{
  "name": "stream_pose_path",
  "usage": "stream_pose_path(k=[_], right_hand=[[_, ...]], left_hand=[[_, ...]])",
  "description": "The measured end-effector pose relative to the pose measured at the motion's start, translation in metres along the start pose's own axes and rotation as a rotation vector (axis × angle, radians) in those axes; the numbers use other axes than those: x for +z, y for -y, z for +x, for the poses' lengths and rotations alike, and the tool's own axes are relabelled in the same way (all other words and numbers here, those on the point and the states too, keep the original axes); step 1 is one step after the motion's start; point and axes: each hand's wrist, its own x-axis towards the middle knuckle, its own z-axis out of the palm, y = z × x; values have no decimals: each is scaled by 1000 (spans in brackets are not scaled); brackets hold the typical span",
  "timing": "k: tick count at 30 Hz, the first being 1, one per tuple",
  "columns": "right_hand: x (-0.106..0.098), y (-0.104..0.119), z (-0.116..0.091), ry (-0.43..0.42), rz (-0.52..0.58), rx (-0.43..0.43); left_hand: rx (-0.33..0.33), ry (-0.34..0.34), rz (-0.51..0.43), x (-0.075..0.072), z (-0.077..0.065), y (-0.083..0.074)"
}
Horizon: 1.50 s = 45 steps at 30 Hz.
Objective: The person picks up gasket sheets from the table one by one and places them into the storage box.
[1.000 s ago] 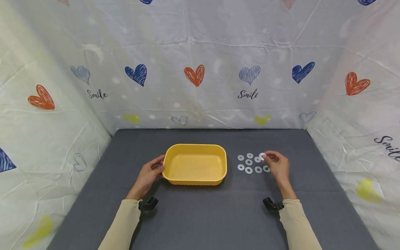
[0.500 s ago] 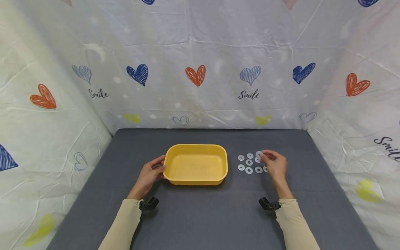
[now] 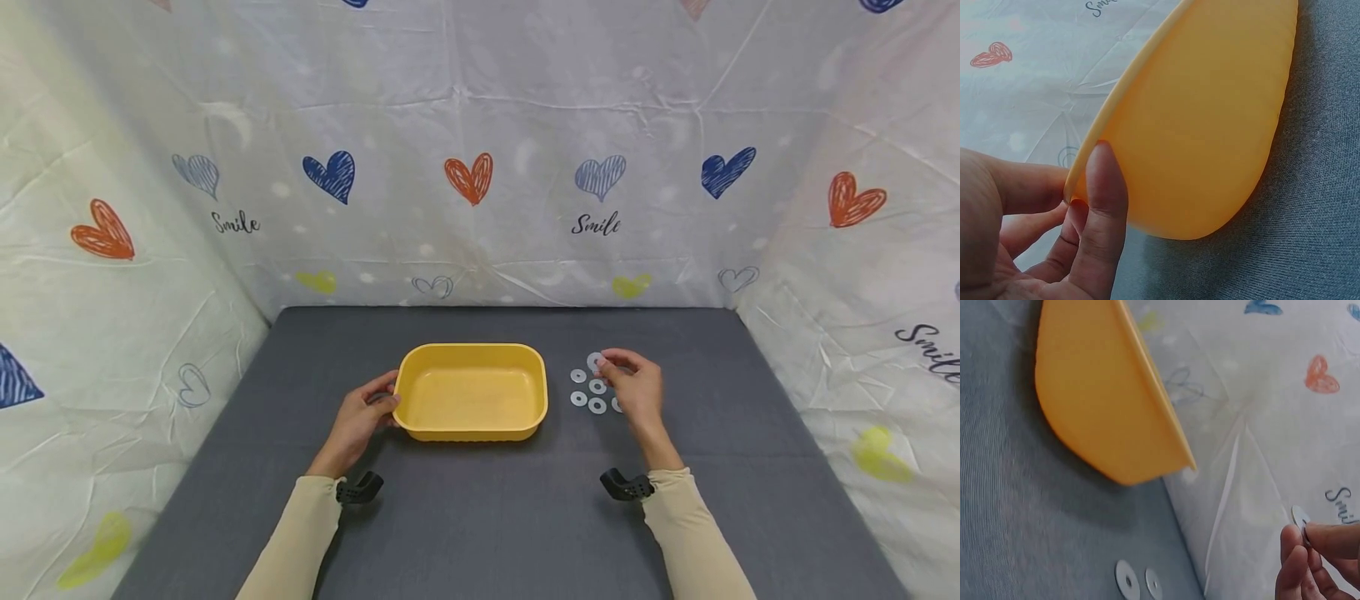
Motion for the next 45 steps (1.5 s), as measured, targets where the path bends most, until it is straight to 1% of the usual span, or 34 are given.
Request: stream_pose_path(k=[3,12,16,24,31,33,37,40,45], right_hand=[[6,4,-3,32,41,1],[26,15,-8,182,83,-8],[35,20,-11,225,121,-7],[53,29,-15,256,141,11],[69,35,-16,265,174,31],[72,36,-16,281,183,29],[80,39,-17,321,236,36],[87,40,-18,335,262,58],[99,46,-21,343,269,84]], left_hand=[[0,2,-2,0,0,0],[-6,-7,8,0,-1,0],[-5,0,8,0,1,0],[-13,10,5,0,1,-1],[-16,9,4,-1,0,0],[-11,9,7,0,0,0],[-2,8,14,0,-1,-1],[-1,9,17,0,0,-1],[-9,8,15,0,-1,-1]])
